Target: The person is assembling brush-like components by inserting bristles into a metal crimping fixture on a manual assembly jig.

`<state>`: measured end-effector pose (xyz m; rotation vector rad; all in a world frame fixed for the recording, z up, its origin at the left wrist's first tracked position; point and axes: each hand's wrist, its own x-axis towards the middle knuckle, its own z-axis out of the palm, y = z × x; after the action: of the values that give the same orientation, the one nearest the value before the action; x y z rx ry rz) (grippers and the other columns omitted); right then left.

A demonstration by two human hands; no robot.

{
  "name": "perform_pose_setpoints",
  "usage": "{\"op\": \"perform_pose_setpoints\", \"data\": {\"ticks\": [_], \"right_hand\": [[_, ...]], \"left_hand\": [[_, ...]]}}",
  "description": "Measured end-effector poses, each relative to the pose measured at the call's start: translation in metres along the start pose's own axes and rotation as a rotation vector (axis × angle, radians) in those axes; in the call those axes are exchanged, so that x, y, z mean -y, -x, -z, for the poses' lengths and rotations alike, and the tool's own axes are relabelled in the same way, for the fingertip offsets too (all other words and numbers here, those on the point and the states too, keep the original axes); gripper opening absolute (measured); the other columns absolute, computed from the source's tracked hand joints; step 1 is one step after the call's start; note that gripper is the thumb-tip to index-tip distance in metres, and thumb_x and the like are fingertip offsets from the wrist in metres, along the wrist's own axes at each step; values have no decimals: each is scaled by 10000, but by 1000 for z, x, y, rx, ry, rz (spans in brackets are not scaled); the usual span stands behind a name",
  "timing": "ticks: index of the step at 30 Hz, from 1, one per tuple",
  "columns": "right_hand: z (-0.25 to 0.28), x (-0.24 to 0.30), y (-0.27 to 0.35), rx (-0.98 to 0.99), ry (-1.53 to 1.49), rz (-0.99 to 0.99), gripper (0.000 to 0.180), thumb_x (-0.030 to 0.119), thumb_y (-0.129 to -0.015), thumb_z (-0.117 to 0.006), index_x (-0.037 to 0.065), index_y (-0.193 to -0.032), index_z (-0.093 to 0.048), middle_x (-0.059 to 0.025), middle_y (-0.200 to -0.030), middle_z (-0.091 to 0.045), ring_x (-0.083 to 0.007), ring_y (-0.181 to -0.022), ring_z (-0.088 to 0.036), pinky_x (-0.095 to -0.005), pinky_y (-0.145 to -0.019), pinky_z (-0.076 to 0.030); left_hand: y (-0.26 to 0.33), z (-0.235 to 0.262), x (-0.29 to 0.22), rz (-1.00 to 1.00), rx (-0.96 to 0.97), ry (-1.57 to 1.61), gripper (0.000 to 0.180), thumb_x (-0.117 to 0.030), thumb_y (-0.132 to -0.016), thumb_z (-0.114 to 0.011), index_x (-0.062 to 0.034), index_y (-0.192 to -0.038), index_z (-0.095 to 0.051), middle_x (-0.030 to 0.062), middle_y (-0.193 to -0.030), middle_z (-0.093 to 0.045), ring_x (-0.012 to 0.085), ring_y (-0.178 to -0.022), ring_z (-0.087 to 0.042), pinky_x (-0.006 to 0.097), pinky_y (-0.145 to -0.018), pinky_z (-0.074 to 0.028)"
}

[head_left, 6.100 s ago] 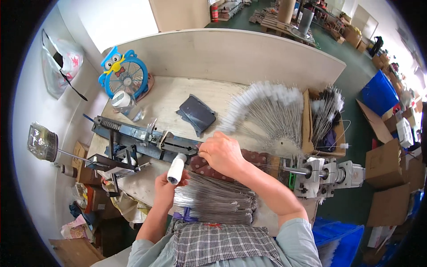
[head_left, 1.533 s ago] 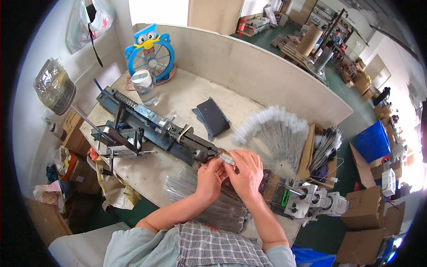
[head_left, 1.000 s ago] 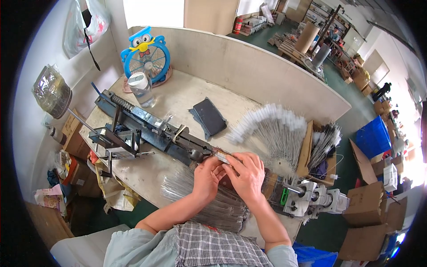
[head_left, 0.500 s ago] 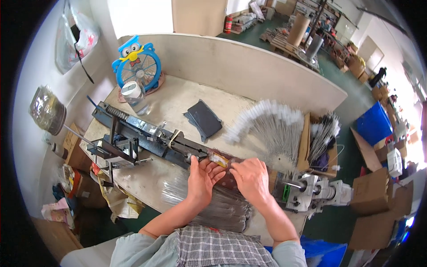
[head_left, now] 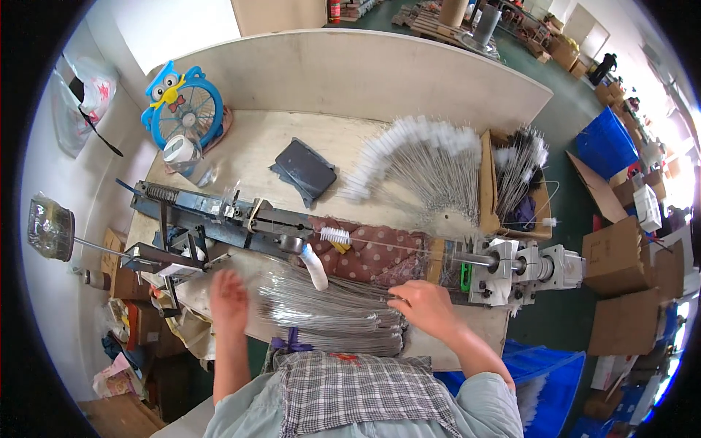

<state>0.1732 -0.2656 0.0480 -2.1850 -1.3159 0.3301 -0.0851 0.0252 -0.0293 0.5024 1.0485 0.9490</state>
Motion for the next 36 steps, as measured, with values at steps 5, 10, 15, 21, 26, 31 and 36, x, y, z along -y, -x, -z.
{"op": "perform_pose_setpoints", "data": {"ticks": [5, 10, 15, 21, 26, 31, 36], "right_hand": [[-4, -2, 1, 252, 107, -99, 163, 239, -802, -608, 94, -838, -673, -65, -842, -645, -268, -805, -622, -399, -673, -498], [1, 2, -7, 235, 106, -116, 168, 241, -801, -603, 90, -836, -667, -73, -856, -648, -279, -830, -620, -400, -694, -493], [-1, 1, -6, 360, 30, -189, 173, 244, -809, -596, 97, -867, -670, -79, -874, -656, -286, -841, -621, -400, -700, -490], [7, -3, -3, 262, 49, -104, 152, 196, -823, -585, 104, -916, -662, -80, -871, -658, -287, -811, -627, -401, -680, -495], [2, -13, 7, 61, 31, -25, 111, 130, -815, -585, 101, -897, -654, -79, -835, -649, -284, -785, -628, -393, -656, -497], [7, -20, 15, 24, 44, 38, 126, 88, -803, -578, 84, -914, -638, -86, -811, -605, -288, -778, -613, -385, -646, -501], [12, -16, 10, 72, 217, 115, 201, 60, -772, -585, 75, -971, -612, -89, -827, -554, -288, -766, -608, -387, -645, -503]], "left_hand": [[-52, 105, -78, -349, -311, 88, 352, -382, -792, -712, -78, -929, -600, 10, -783, -606, 105, -652, -572, 209, -529, -428], [-83, 155, -111, -296, -387, 11, 416, -392, -794, -703, -82, -1045, -585, 25, -876, -640, 121, -850, -616, 232, -653, -461], [-45, 93, -52, -300, -395, -4, 388, -384, -860, -610, -79, -1093, -557, 48, -999, -633, 171, -958, -608, 273, -797, -463], [-5, 28, 34, 151, 241, 120, 217, -216, -915, -514, -43, -1036, -565, 88, -1007, -622, 191, -931, -617, 310, -813, -526], [77, -100, 56, 253, 468, -306, 414, -154, -847, -589, -32, -1219, -452, 108, -1091, -601, 206, -993, -591, 309, -854, -474], [107, -152, 74, 443, 324, -402, 228, -178, -850, -572, -43, -1031, -548, 34, -838, -586, 148, -722, -552, 297, -669, -487], [130, -179, -16, 1104, 581, 245, 233, -308, -902, -501, -93, -868, -585, -18, -622, -504, 98, -412, -342, 276, -482, -381]]}}
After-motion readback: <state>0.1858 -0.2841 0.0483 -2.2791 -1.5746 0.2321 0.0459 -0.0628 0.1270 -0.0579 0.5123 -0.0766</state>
